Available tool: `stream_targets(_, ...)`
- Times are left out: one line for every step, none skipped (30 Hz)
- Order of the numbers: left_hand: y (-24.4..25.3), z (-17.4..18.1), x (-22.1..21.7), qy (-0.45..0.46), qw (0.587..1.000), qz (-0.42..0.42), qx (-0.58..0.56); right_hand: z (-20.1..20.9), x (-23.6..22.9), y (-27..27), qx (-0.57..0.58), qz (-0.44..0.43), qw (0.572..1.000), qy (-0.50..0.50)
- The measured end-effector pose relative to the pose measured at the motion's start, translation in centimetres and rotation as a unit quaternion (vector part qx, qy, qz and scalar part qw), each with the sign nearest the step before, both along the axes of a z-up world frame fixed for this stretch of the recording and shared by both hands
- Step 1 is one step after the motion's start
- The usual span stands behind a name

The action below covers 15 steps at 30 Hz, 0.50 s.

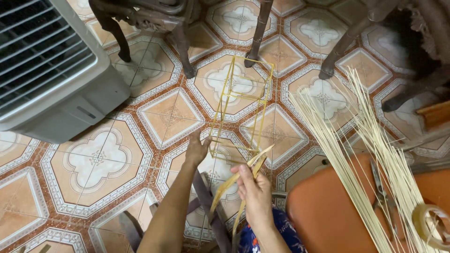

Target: Assembling and weaving a bamboo frame for a lantern or basket.

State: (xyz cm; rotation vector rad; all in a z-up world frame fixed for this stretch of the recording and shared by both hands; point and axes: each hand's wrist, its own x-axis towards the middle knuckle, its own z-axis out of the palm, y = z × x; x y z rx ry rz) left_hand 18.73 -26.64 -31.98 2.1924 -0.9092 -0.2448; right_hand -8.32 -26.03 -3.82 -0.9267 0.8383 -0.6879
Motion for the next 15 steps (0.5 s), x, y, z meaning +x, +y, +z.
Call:
stream_targets(-0.6,0.3,-0.6,0.000,1.000,-0.001,-0.001,-0.1,0.0,-0.1,-0.001,-0.001,1.000,0.000)
stream_targets(-1.3,0.7,-1.1,0.070,0.997,0.013,0.023,-0.2,0.0,-0.1,0.013,0.009,1.000,-0.010)
stream_targets(-1.9,1.0,-1.7,0.140,0.989,0.025,0.049,-0.4,0.0,-0.1,0.027,0.020,0.999,-0.020)
stream_targets(-2.5,-1.4,-1.4,0.141,0.989,0.023,0.048,-0.4,0.1,-0.2,0.027,0.018,0.999,-0.019)
stream_targets(-3.1,-3.9,-1.1,0.137,0.990,0.038,0.021,-0.5,0.2,-0.3,0.034,0.022,0.999,-0.016)
stream_targets(-3.8,-6.4,-1.2,0.135,0.990,0.050,-0.007,-0.6,0.0,-0.3,0.042,0.024,0.999,-0.011)
stream_targets(-3.8,-4.5,-1.6,0.137,0.989,0.047,-0.007,-0.8,0.1,-0.3,0.042,0.021,0.999,-0.009)
stream_targets(-3.9,-2.7,-2.0,0.182,0.980,0.062,0.044,-0.9,0.1,-0.4,0.047,0.020,0.999,-0.011)
stream_targets(-4.0,-0.8,-2.4,0.226,0.966,0.076,0.095,-1.0,0.1,-0.4,0.053,0.019,0.998,-0.013)
stream_targets(-4.2,-0.9,-2.8,0.228,0.967,0.070,0.096,-0.8,0.1,-0.5,0.052,0.013,0.998,-0.011)
stream_targets(-4.2,-1.0,-3.1,0.242,0.965,0.066,0.081,-0.7,0.1,-0.5,0.051,0.021,0.998,-0.020)
stream_targets(-4.1,-1.2,-3.5,0.257,0.962,0.063,0.067,-0.5,0.1,-0.5,0.051,0.030,0.998,-0.029)
stream_targets(-4.7,-1.9,-4.3,0.258,0.962,0.058,0.069,-0.4,0.1,-0.6,0.052,0.024,0.998,-0.027)
stream_targets(-5.1,-2.5,-5.0,0.296,0.953,0.064,-0.011,-0.3,0.2,-0.6,0.048,0.029,0.998,-0.022)
stream_targets(-5.4,-3.2,-5.7,0.332,0.937,0.070,-0.090,-0.2,0.3,-0.6,0.044,0.033,0.998,-0.016)
